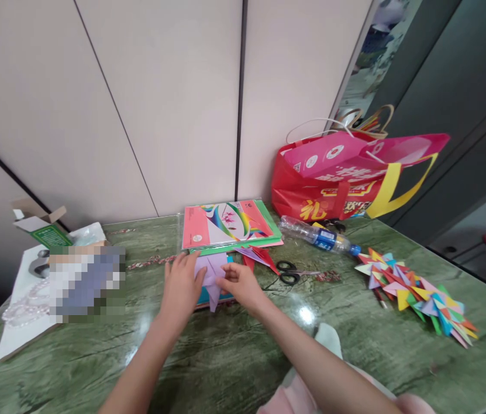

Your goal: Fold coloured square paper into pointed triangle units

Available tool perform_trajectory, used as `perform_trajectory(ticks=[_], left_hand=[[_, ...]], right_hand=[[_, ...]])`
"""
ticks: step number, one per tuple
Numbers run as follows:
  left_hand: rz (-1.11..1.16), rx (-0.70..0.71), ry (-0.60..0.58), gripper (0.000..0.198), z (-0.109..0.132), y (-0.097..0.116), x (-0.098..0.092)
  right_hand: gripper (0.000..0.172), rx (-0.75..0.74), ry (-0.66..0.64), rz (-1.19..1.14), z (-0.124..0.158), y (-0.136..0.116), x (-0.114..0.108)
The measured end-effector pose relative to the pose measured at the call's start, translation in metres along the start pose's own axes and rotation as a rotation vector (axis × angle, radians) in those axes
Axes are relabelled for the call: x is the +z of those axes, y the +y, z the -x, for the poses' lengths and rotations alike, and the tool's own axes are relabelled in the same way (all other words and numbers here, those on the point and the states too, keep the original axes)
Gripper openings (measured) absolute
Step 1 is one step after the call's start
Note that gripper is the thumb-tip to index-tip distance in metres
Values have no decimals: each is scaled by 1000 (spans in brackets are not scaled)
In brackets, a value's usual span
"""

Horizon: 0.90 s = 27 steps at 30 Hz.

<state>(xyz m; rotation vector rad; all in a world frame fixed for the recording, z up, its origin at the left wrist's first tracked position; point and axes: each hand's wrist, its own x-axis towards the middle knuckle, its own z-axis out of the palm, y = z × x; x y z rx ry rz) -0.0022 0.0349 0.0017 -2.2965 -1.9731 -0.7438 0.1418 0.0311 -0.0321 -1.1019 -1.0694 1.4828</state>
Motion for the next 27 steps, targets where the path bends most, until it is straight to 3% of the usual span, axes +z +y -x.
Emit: perform_trajectory(ticks=[2,13,17,22,24,27], left_hand=[[5,48,-18,33,4,3,3],[-1,47,7,35,-7,-25,-2],[-194,-63,48,37,-16,-76,-19],[-432,-501,116,68,-7,-158,-47],[-382,-624,71,77,-2,-174,-49],[-312,-667,20,82,1,-180,-44]], right_hand=[[36,-3,8,-23,0,0,0],[33,-4,13,-8,0,1,1],[36,7,6,-2,-1,3,0],[34,0,-8,10,-2,7,-1],[33,-7,-8,12,-3,7,0],[34,-1,-4,9,-2,7,0]])
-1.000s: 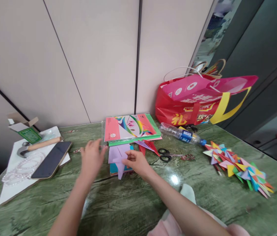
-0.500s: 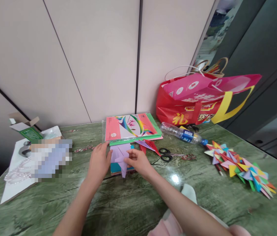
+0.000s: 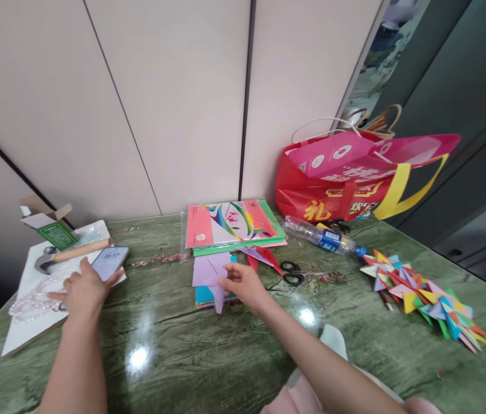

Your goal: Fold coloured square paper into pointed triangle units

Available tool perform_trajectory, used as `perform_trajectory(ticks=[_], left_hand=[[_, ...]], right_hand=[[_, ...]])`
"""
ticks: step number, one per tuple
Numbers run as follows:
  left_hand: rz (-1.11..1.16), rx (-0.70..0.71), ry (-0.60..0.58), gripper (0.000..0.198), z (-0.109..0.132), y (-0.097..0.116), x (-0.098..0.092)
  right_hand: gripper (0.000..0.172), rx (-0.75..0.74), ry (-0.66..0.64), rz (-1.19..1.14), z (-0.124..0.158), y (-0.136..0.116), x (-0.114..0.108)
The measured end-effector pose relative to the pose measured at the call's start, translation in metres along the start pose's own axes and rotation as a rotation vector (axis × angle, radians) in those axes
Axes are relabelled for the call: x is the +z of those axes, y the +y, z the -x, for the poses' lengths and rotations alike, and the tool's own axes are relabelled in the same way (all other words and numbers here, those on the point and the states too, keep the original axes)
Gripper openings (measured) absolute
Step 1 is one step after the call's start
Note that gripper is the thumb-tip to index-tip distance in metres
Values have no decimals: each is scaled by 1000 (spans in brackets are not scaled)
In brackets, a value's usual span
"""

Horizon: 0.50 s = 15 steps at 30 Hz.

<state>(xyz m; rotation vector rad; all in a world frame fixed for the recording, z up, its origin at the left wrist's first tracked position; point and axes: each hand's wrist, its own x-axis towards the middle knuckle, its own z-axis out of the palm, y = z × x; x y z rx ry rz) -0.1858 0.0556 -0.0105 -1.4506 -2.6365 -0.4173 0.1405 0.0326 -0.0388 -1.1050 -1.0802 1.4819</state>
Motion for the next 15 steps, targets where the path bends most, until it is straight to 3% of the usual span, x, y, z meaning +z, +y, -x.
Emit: perform_trajectory(ticks=[5,15], left_hand=[[42,-6,-14,77,0,8,5],[91,-57,91,81,1,14,9]], right_hand=[[33,16,-4,10,0,-1,0],[34,17,4,0,1,-2,0]])
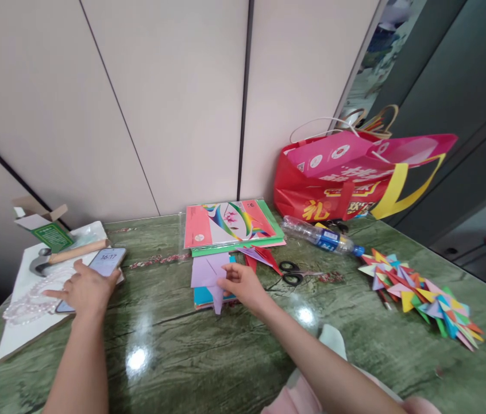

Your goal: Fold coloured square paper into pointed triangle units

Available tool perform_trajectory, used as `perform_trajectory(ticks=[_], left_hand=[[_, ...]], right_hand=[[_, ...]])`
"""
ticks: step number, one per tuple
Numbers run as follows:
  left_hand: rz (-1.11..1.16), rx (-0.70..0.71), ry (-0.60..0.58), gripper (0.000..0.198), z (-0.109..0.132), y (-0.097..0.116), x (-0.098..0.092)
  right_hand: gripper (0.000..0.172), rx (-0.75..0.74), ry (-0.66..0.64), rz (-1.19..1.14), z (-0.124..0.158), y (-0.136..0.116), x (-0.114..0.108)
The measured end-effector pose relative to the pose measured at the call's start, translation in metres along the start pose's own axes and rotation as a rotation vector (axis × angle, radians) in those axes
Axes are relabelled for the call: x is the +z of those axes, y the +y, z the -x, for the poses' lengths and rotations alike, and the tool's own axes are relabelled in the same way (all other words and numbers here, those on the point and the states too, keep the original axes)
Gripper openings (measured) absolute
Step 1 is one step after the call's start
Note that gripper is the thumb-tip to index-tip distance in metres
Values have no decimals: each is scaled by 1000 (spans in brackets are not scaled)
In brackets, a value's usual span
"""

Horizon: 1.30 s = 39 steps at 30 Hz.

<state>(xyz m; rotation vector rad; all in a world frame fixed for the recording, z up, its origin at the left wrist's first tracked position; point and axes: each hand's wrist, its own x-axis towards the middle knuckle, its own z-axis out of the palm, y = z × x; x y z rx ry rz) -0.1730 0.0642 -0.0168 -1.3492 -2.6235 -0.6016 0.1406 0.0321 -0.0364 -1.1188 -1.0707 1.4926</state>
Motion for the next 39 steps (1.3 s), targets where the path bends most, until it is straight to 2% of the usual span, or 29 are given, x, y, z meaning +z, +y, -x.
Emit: perform_trajectory(ticks=[3,6,7,8,10,13,14,19,21,23,25,28,34,37,39], left_hand=[[87,79,100,75,10,12,-7],[190,281,153,65,30,47,-20],[272,346,127,59,40,63,-24],[375,396,60,56,51,79,-28],[645,375,-108,58,75,109,-35],[1077,141,-521,56,111,138,-50],[1182,56,-590,54,122,142,-56],[1405,-305,-665,38,162,137,-80],[1436,-444,-647,36,170,132,-81],[1455,-509,-662,36,175,129,-77],[1486,-478,-752,34,175,128,-69],[1567,-348,-931,33,170,128,-55],[1581,-293,-1002,31,156,123,-35],[1571,-268,-1000,28,150,117,-35],[1550,-242,-1054,26,147,115,-38]], right_hand=[[34,3,10,-9,1,-1,1],[36,-7,31,-40,0,-1,3],[35,-14,40,-54,0,-1,3],[35,-23,50,-72,0,-2,4],[34,-42,66,-113,0,-3,4],[34,-62,71,-170,1,-7,2],[35,-63,68,-184,1,-9,2],[40,-18,55,-254,5,-13,2],[41,-6,52,-279,7,-15,2],[42,-8,39,-286,9,-17,3],[43,-17,18,-278,11,-19,4],[47,-33,-4,-249,13,-18,5],[47,-102,-69,-133,12,-11,8],[40,-81,-81,-150,14,-12,11],[38,-58,-83,-155,17,-14,12]])
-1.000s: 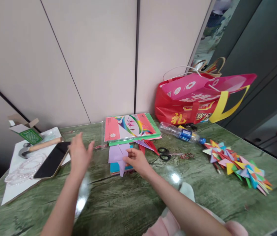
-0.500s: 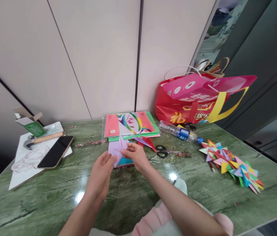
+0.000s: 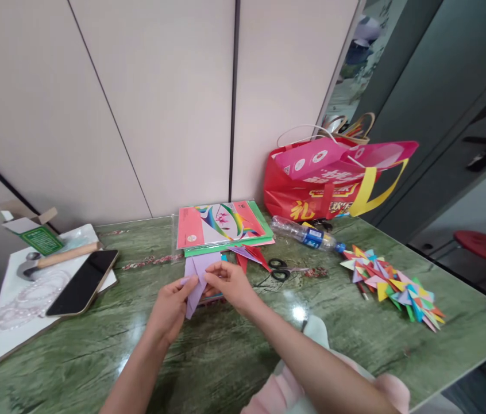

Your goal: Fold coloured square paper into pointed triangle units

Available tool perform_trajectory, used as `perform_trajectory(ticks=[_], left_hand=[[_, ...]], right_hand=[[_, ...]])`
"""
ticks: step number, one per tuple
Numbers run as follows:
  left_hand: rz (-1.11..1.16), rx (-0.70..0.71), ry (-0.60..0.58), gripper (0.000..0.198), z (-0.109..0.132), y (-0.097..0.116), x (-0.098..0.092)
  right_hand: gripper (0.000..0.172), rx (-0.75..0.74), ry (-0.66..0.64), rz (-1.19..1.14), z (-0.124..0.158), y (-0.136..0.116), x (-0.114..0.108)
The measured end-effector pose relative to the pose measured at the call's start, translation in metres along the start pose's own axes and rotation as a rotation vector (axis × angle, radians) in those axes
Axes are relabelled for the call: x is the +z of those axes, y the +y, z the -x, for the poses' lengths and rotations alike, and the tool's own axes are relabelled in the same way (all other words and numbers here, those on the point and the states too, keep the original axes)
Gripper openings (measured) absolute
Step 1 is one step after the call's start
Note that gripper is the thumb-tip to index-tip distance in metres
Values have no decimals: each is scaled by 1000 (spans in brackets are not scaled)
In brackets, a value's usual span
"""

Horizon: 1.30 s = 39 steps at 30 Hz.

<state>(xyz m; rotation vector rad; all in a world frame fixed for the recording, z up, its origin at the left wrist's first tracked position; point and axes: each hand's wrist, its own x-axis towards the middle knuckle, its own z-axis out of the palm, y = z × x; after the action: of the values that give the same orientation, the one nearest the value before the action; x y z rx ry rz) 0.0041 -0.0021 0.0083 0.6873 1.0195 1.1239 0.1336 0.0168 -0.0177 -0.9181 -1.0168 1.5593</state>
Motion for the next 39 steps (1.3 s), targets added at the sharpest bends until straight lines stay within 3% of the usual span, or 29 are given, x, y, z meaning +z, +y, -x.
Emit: perform_trajectory(ticks=[7,14,25,39], left_hand=[[40,-115,-157,24,5,2,1],[8,-90,-139,25,13,1,1],[-234,54,-8,24,12,-6,-6],[-239,-28,-22,28,15,-2,1]], right_hand=[[31,-49,51,105,11,-14,-4],[20,-118,-23,145,19,-17,-1],[16,-120,-2,216,16,-10,-3],[14,-137,102,138,10,-10,-7]])
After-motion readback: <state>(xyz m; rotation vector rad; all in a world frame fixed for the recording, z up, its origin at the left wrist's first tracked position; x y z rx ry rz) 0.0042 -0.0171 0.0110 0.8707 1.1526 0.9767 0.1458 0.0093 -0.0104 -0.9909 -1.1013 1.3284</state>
